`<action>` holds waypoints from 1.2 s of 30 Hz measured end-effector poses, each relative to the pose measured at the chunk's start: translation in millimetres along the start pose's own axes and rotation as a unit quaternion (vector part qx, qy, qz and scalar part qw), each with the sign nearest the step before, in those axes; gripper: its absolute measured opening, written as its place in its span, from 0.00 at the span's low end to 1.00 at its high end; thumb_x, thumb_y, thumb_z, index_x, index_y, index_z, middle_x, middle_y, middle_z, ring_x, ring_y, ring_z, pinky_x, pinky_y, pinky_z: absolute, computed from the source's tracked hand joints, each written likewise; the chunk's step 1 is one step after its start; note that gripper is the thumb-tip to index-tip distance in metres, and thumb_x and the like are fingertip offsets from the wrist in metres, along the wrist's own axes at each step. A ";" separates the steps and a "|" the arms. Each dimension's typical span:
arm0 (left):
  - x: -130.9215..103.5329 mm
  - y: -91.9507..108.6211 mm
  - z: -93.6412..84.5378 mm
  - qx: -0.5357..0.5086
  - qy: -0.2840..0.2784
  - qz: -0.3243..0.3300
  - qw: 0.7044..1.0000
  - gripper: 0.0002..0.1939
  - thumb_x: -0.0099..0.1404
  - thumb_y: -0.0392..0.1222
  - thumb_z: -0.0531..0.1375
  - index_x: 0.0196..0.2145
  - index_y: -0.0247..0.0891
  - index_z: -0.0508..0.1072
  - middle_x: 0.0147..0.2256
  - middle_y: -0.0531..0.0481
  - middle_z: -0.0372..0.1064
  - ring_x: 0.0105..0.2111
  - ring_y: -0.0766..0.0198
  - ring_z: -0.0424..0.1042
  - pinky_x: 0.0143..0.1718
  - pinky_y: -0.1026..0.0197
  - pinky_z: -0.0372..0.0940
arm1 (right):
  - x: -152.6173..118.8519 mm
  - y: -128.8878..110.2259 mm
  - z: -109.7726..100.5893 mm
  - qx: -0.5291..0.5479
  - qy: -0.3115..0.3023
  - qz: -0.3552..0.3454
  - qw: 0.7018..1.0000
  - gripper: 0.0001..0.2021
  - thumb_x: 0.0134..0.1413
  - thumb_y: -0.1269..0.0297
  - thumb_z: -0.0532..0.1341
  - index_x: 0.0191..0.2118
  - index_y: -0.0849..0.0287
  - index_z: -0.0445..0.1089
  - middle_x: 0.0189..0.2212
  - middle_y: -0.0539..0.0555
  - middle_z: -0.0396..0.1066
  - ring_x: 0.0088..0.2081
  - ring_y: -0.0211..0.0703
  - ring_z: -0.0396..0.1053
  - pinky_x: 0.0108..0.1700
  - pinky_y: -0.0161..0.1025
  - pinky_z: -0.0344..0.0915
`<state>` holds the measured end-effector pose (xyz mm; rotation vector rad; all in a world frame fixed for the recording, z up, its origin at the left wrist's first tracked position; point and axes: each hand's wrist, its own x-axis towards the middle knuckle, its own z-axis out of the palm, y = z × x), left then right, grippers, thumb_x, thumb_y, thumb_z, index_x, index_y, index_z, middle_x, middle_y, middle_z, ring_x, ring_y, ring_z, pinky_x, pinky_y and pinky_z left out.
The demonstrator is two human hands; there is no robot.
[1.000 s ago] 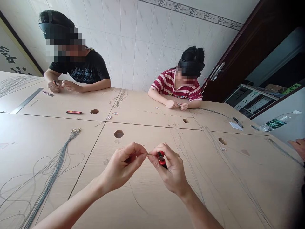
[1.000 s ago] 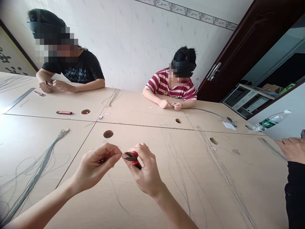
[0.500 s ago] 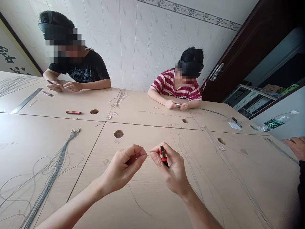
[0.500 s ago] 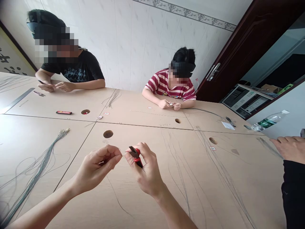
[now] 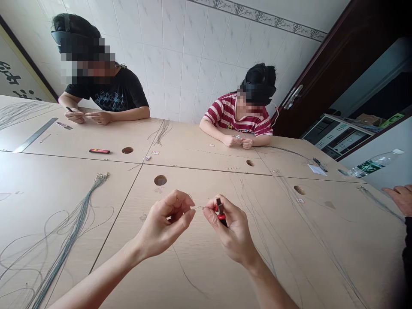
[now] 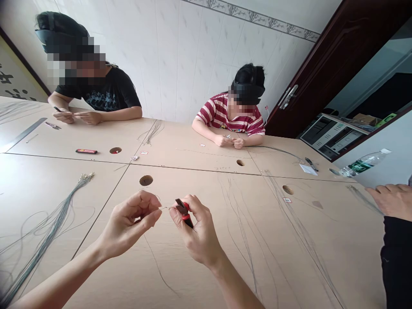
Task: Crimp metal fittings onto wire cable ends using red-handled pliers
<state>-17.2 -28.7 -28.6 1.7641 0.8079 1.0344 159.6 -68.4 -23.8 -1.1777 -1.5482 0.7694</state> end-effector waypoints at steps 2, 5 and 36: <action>0.0 0.3 -0.1 -0.015 0.002 -0.007 1.000 0.06 0.66 0.37 0.55 0.30 0.39 0.62 0.22 0.58 0.57 0.19 0.72 0.53 0.20 0.67 0.53 | 0.2 0.4 0.2 -0.003 -0.001 0.000 1.000 0.11 0.62 0.60 0.57 0.29 0.56 0.62 0.25 0.47 0.55 0.26 0.35 0.55 0.30 0.34 0.57; 0.2 1.5 0.0 -0.030 0.012 -0.014 0.999 0.08 0.65 0.37 0.57 0.31 0.40 0.59 0.22 0.59 0.57 0.19 0.72 0.53 0.20 0.68 0.54 | 0.8 0.0 0.8 -0.006 -0.004 0.000 1.000 0.11 0.62 0.59 0.57 0.29 0.56 0.63 0.25 0.47 0.56 0.26 0.35 0.55 0.29 0.34 0.58; 31.3 6.2 -9.2 -0.108 0.005 -0.123 0.986 0.11 0.67 0.46 0.57 0.30 0.37 0.67 0.20 0.61 0.50 0.19 0.73 0.45 0.19 0.68 0.44 | 40.0 14.7 6.0 -0.138 0.023 -0.221 0.965 0.08 0.59 0.76 0.55 0.36 0.54 0.62 0.29 0.49 0.66 0.32 0.39 0.59 0.41 0.40 0.58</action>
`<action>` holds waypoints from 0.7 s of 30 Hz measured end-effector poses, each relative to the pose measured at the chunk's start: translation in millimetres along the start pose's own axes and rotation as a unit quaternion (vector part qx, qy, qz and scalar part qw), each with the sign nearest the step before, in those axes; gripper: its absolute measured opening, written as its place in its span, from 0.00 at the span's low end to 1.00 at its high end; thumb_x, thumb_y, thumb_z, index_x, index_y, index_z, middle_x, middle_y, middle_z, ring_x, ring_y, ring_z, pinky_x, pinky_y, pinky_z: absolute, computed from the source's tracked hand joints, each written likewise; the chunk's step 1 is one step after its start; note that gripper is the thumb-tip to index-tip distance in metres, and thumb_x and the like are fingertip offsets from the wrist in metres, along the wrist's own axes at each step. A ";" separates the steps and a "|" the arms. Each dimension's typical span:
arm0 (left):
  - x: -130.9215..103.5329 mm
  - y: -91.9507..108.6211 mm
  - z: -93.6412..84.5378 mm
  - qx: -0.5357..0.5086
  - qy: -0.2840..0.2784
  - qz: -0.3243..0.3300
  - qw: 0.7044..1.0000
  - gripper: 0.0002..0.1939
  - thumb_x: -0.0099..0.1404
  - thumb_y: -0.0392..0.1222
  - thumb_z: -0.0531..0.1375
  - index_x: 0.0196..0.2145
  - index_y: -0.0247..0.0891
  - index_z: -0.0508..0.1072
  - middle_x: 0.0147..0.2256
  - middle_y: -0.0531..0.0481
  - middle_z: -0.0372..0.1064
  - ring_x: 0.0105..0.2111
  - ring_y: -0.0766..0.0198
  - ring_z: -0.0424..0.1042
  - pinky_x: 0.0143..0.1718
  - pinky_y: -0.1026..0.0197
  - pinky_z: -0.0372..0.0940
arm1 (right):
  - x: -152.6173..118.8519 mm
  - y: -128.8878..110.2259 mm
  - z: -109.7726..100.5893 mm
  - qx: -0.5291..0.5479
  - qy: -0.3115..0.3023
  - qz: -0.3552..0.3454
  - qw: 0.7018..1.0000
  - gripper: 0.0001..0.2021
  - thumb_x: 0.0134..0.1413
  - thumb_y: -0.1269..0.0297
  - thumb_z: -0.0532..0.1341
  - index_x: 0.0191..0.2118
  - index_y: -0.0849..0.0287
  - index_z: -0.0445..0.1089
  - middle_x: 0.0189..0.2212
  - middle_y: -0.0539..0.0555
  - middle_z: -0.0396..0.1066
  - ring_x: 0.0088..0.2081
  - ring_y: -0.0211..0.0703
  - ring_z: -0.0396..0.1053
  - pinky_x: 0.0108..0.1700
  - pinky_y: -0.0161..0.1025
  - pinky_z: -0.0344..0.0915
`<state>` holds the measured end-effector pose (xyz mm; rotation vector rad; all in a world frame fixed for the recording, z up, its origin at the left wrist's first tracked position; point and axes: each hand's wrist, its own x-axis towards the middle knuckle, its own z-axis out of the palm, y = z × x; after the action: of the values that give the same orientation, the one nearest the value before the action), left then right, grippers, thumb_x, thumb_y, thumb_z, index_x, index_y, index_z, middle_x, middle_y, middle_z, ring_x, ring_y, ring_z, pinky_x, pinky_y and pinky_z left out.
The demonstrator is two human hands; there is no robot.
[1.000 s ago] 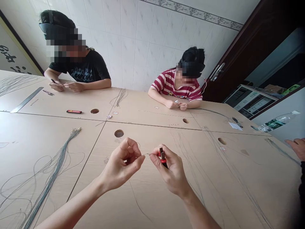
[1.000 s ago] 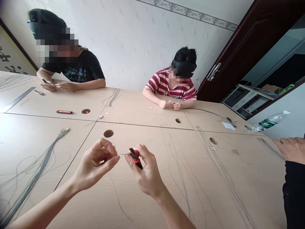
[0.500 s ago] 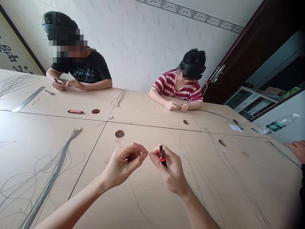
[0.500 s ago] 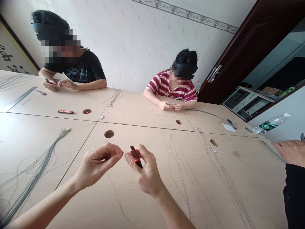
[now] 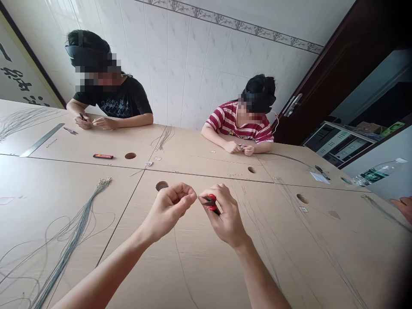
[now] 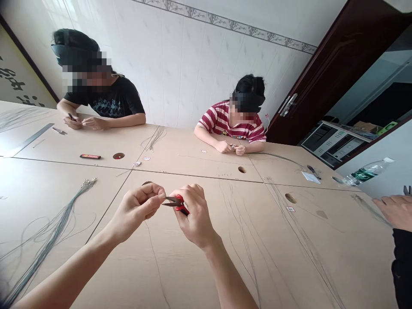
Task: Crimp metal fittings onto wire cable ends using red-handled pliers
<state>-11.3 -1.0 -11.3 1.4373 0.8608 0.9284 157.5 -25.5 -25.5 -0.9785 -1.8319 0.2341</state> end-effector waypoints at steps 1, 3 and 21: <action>1.4 0.0 -0.3 -0.005 0.002 -0.007 1.000 0.11 0.67 0.46 0.58 0.30 0.37 0.67 0.20 0.61 0.50 0.19 0.74 0.45 0.19 0.68 0.44 | 0.8 0.8 0.1 0.004 0.001 0.007 1.000 0.07 0.59 0.76 0.56 0.36 0.54 0.62 0.29 0.48 0.66 0.31 0.39 0.59 0.40 0.40 0.58; 3.7 -0.1 -0.1 -0.007 0.005 -0.010 1.000 0.12 0.66 0.47 0.59 0.30 0.36 0.68 0.20 0.61 0.50 0.19 0.74 0.45 0.19 0.68 0.43 | 1.0 1.7 0.1 0.023 0.002 0.042 0.999 0.06 0.60 0.73 0.57 0.34 0.55 0.62 0.28 0.48 0.64 0.31 0.38 0.59 0.38 0.38 0.58; 21.3 -5.5 -39.3 -0.016 0.415 0.148 0.897 0.16 0.62 0.41 0.59 0.17 0.38 0.68 0.32 0.50 0.74 0.46 0.58 0.70 0.48 0.57 0.62 | -0.4 4.3 -5.9 0.121 0.009 0.148 0.982 0.08 0.63 0.64 0.57 0.31 0.56 0.62 0.27 0.47 0.57 0.29 0.36 0.56 0.31 0.35 0.55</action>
<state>-38.2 35.0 -14.5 1.1370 1.2435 1.8490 164.8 -24.5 -25.4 -1.0719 -1.5925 0.6130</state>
